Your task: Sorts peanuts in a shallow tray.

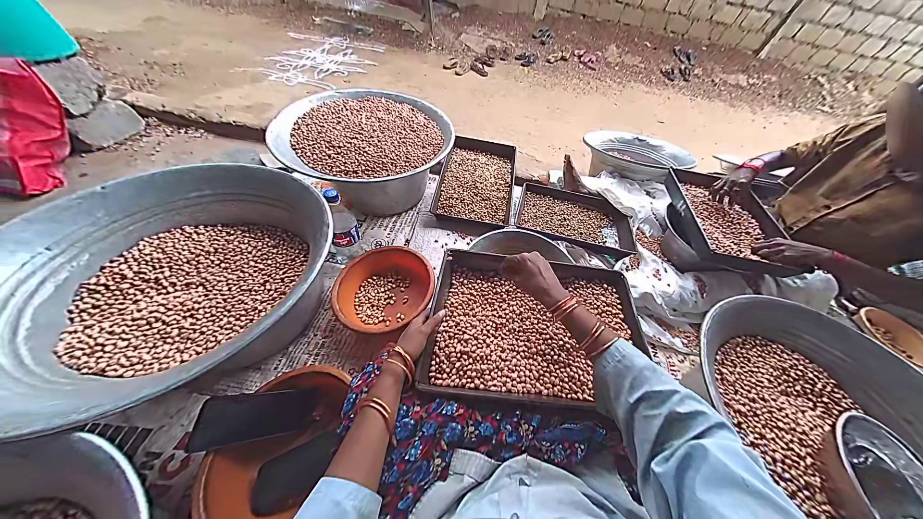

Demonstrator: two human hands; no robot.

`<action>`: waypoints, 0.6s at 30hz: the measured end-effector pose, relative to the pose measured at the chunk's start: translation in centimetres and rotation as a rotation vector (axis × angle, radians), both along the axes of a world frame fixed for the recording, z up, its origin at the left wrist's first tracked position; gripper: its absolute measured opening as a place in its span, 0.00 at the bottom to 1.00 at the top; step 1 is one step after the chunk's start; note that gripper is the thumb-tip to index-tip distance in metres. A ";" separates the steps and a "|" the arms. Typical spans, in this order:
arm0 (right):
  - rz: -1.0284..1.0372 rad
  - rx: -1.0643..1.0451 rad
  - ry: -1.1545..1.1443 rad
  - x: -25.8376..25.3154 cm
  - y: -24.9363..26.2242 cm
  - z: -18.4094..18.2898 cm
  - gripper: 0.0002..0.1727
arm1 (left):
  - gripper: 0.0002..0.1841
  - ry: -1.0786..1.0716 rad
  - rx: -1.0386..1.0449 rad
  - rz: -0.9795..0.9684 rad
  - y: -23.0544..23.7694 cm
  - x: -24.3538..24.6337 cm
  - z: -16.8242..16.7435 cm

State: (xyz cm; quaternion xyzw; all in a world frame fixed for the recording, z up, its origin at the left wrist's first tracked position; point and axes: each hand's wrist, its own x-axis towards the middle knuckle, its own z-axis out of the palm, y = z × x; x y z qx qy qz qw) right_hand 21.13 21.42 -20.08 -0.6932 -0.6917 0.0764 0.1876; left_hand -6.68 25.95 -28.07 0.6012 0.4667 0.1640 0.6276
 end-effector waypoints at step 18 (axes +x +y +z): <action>-0.052 0.079 0.015 -1.2 2.5 0.5 0.05 | 0.26 -0.027 0.020 -0.038 0.4 0.0 -0.5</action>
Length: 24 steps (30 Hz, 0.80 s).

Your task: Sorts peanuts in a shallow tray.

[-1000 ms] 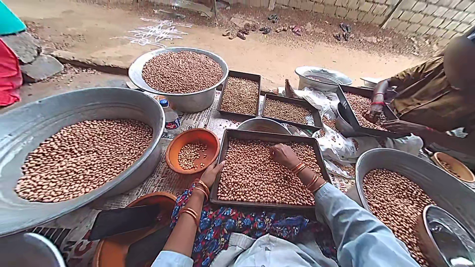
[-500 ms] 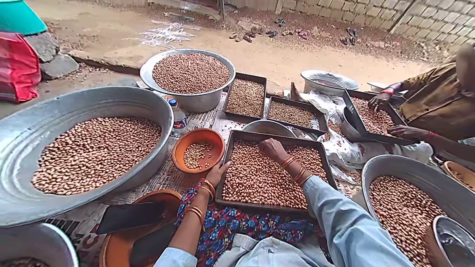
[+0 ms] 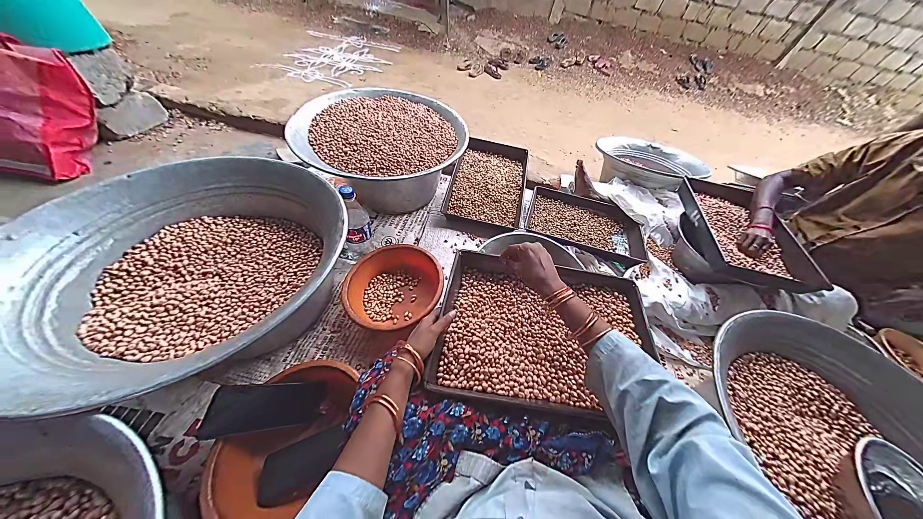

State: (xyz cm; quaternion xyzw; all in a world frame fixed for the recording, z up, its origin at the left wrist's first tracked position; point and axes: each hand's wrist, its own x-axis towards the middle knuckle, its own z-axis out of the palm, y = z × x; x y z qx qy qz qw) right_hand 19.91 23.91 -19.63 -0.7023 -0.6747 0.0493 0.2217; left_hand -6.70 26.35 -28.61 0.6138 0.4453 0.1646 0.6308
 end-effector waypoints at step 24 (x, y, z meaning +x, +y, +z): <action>0.135 -0.414 -0.054 -5.8 2.9 -4.9 0.12 | 0.27 0.008 0.023 -0.015 0.4 0.0 -0.4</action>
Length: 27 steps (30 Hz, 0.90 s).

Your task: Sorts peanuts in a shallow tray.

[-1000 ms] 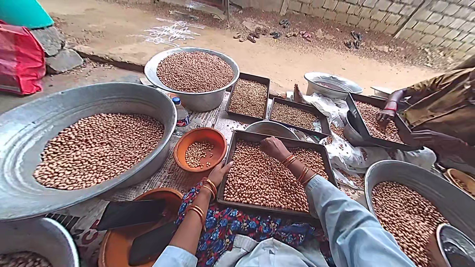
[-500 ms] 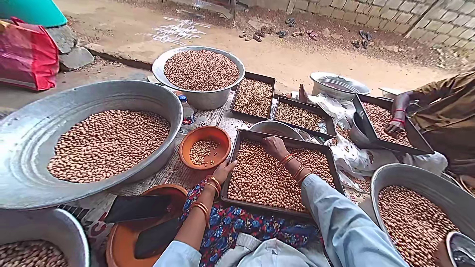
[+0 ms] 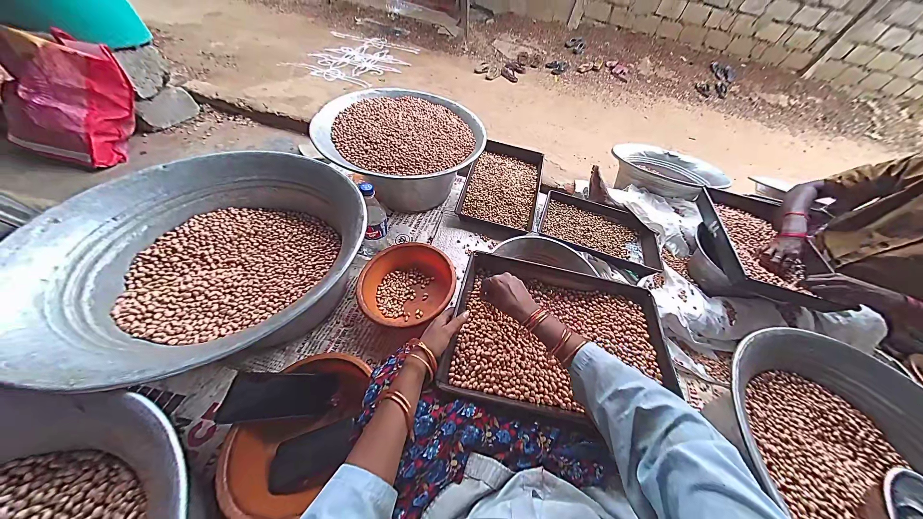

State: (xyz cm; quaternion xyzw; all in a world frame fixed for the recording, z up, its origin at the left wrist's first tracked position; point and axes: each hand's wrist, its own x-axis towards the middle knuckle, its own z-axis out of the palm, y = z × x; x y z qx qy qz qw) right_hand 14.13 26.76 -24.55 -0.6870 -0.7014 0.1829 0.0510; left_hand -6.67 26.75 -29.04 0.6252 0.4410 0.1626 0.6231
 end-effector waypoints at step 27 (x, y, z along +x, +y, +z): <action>-0.040 0.559 0.223 6.4 -10.0 9.7 0.10 | 0.28 0.002 -0.019 0.021 -0.3 -0.1 0.3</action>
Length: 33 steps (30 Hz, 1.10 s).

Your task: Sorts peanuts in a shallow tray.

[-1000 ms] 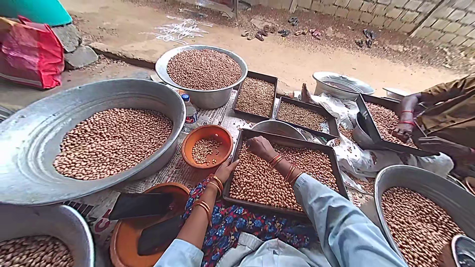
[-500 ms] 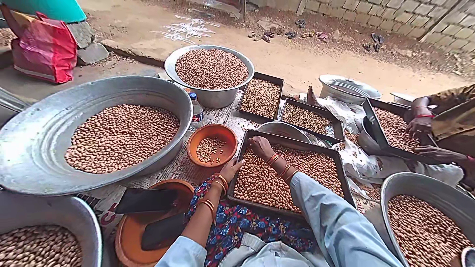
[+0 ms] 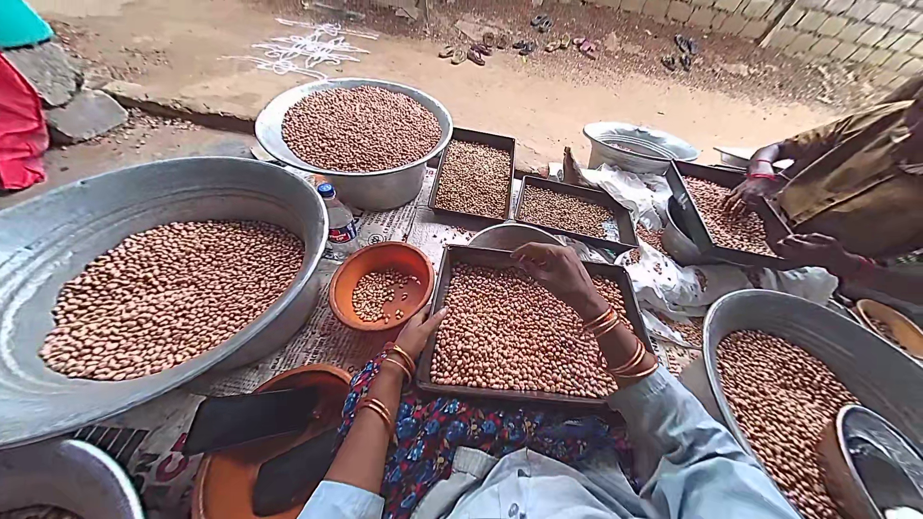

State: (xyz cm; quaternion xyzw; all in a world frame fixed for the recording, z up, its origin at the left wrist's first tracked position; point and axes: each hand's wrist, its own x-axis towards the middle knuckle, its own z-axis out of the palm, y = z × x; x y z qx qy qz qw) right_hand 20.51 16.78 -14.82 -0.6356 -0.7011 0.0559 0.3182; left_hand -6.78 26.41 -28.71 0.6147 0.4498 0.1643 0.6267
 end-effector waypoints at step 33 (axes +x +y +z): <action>-0.090 -0.584 -0.251 5.0 -3.9 -7.4 0.16 | 0.18 0.875 0.745 -0.644 -6.1 16.4 4.6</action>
